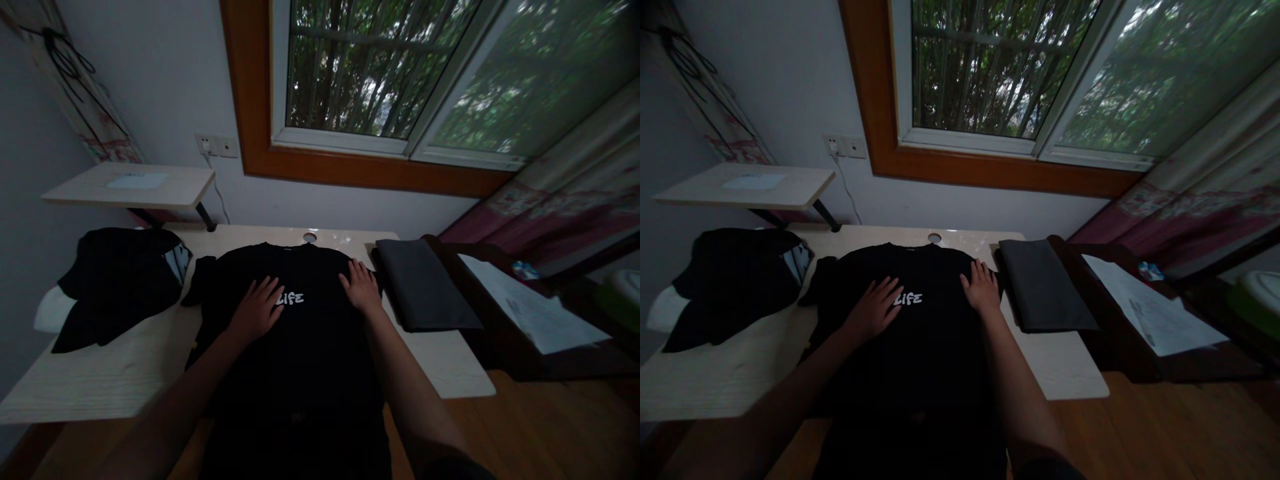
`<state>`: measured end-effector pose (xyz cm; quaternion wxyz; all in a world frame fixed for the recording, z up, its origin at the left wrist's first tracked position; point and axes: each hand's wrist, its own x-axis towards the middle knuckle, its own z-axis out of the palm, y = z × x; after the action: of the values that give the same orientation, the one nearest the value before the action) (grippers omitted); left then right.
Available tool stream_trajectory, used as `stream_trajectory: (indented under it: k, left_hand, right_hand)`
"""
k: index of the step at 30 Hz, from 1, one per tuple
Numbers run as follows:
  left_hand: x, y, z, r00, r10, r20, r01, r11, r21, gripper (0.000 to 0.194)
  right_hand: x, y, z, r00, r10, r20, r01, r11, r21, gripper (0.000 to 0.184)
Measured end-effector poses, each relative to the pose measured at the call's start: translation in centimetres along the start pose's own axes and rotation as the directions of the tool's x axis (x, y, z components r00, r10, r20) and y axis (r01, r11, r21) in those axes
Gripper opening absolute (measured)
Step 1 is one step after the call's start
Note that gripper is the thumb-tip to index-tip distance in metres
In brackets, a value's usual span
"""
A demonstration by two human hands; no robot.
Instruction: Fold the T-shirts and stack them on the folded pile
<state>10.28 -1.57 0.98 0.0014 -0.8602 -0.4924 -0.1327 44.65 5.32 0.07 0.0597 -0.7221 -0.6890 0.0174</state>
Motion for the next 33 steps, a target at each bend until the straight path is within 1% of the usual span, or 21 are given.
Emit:
stream_trajectory:
  k: [5,7,9,12,14,16,19,21,26,28,31,33]
  left_hand:
    - [0.2,2.7,0.5,1.0,-0.004,-0.002,0.004,1.0,-0.012,0.055]
    - [0.4,3.2,0.6,1.0,-0.007,-0.002,0.007,1.0,-0.014,0.055]
    - [0.6,2.9,0.6,1.0,-0.027,-0.009,0.027,1.0,-0.011,0.055]
    - [0.9,0.8,0.5,0.993,-0.116,-0.02,0.116,0.993,0.021,0.055]
    - [0.9,-1.5,0.3,0.978,-0.208,-0.032,0.21,0.976,0.063,0.056]
    - [0.6,-4.2,0.0,0.953,-0.298,-0.055,0.302,0.948,0.104,0.057]
    - [-0.4,-7.8,-0.8,0.922,-0.38,-0.077,0.388,0.909,0.154,0.058]
    - [-1.2,-9.6,-1.4,0.902,-0.419,-0.104,0.431,0.885,0.174,0.058]
    - [-3.3,-12.3,-2.9,0.878,-0.452,-0.155,0.475,0.862,0.177,0.053]
    - [-3.8,-13.2,-3.3,0.869,-0.467,-0.165,0.49,0.858,0.152,0.055]
    - [-4.2,-14.4,-3.9,0.83,-0.537,-0.15,0.547,0.837,0.03,0.061]
    - [-4.2,-15.1,-4.4,0.791,-0.602,-0.107,0.596,0.798,-0.087,0.068]
  right_hand:
    - [0.2,1.3,-0.1,1.0,0.018,0.025,-0.017,1.0,-0.019,0.071]
    - [0.3,1.6,-0.2,0.999,0.024,0.036,-0.023,0.999,-0.027,0.071]
    - [0.5,1.8,-0.2,0.999,0.027,0.046,-0.026,0.999,-0.029,0.072]
    - [0.7,2.0,-0.2,0.997,0.031,0.064,-0.03,0.999,-0.023,0.073]
    - [0.9,2.1,-0.2,0.997,0.035,0.071,-0.033,0.999,-0.022,0.074]
    - [1.0,2.2,-0.2,0.997,0.036,0.073,-0.035,0.999,-0.025,0.074]
    - [1.2,2.2,-0.3,0.996,0.041,0.079,-0.039,0.999,-0.031,0.075]
    - [1.3,2.3,-0.4,0.996,0.042,0.08,-0.039,0.999,-0.038,0.075]
    - [1.2,2.2,-0.3,0.997,0.039,0.067,-0.035,0.998,-0.049,0.076]
    - [1.2,2.2,-0.3,0.997,0.039,0.064,-0.036,0.998,-0.05,0.076]
    - [1.2,2.2,-0.4,0.997,0.039,0.07,-0.036,0.998,-0.051,0.076]
    - [1.2,2.2,-0.4,0.997,0.038,0.066,-0.034,0.998,-0.05,0.076]
